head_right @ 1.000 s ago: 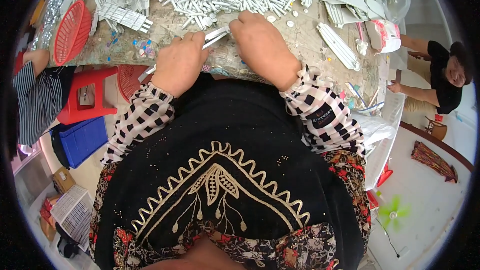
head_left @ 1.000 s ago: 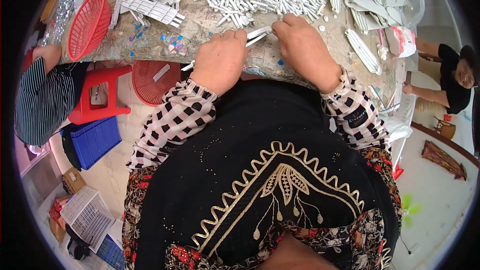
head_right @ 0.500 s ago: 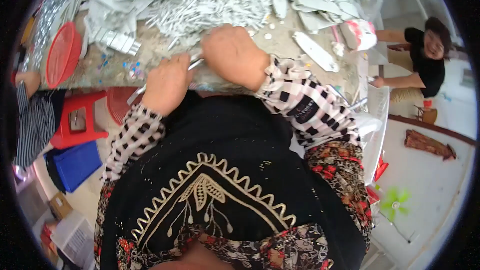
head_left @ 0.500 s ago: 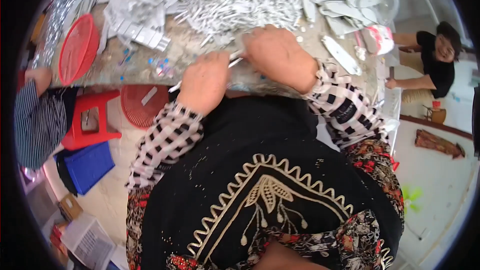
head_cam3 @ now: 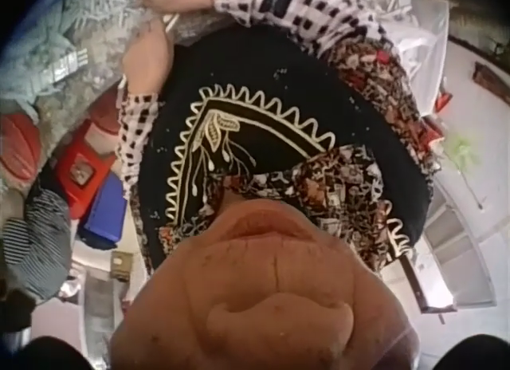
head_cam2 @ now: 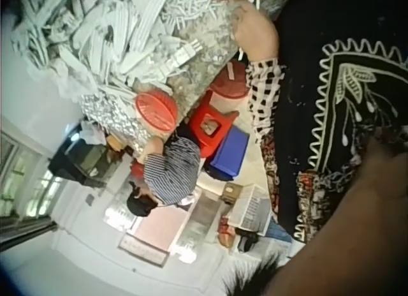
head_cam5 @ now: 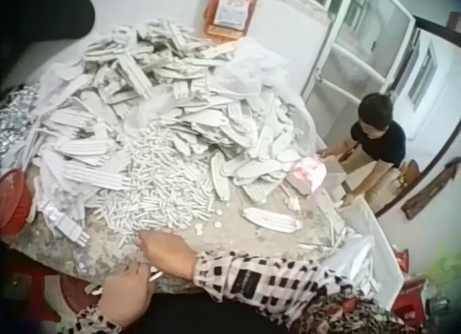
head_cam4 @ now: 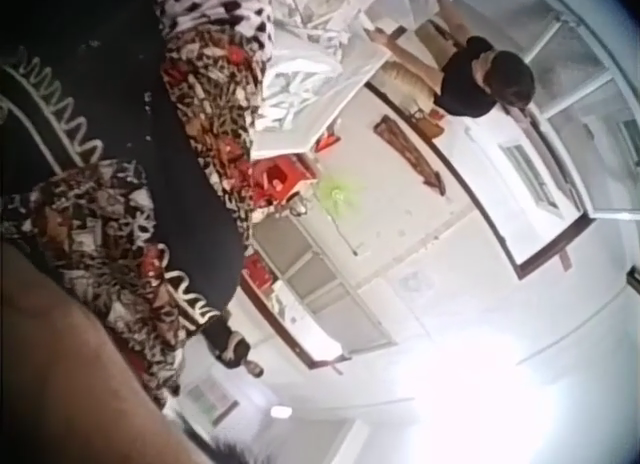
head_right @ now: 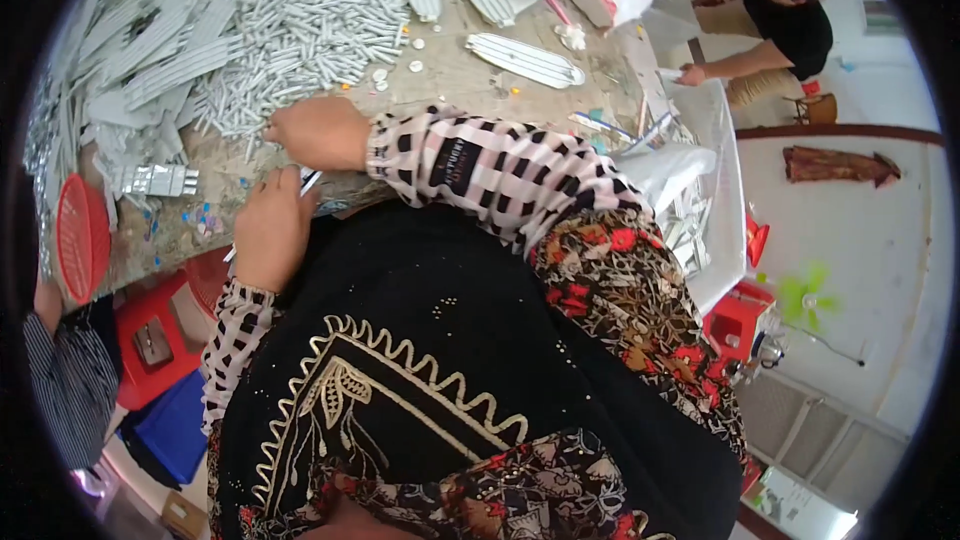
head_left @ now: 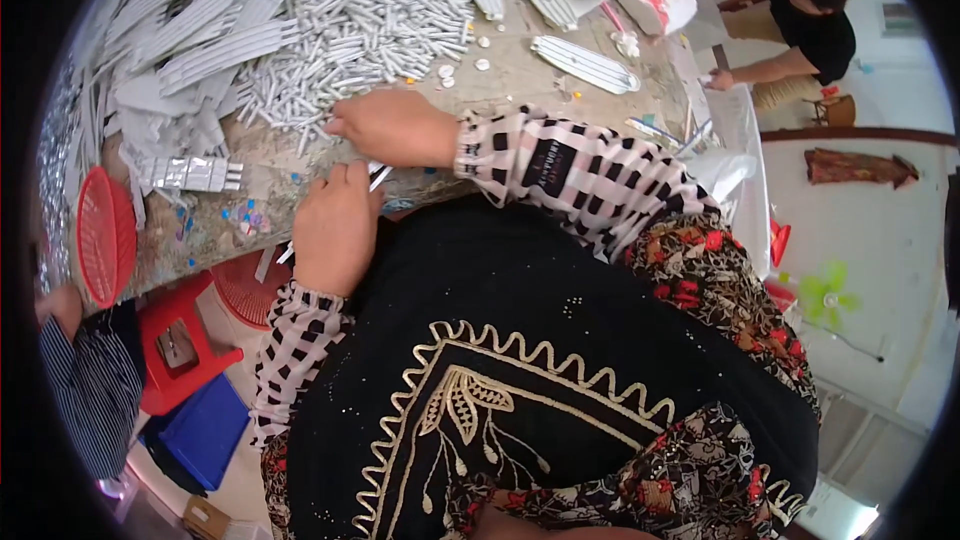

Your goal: The person sorts and assembles small white plastic parts and fabric strips by hand at a manufacturing workspace.

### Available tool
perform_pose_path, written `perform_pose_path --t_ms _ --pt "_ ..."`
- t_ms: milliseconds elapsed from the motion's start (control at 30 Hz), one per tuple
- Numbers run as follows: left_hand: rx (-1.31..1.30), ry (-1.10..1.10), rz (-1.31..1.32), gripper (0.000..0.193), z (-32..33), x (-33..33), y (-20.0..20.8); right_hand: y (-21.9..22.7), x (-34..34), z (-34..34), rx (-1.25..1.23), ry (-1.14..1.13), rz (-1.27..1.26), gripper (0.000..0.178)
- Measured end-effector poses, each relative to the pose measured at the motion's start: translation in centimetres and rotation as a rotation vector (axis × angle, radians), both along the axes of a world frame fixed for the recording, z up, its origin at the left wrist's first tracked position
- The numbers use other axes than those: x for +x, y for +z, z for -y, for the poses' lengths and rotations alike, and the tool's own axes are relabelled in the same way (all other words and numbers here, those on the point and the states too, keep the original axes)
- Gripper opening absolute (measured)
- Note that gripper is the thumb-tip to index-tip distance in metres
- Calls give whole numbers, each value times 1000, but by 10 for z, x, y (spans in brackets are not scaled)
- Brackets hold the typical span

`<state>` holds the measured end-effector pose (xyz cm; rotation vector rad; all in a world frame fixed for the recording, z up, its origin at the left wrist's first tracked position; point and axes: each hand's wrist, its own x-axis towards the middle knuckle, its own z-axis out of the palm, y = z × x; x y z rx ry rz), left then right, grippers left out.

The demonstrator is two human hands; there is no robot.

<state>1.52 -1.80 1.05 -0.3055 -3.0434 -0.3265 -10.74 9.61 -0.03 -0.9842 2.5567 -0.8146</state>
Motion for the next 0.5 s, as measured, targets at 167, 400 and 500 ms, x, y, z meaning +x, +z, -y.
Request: perform_pose_path --t_ms 167,400,500 --pt "-11 27 50 23 -1 -2 1 3 -3 1 13 4 21 40" --pt "-74 57 95 26 -4 -1 0 -20 -9 7 -44 -58 7 43" --pt "-115 106 159 27 -10 -2 2 -19 -11 2 -98 -63 -61 43"
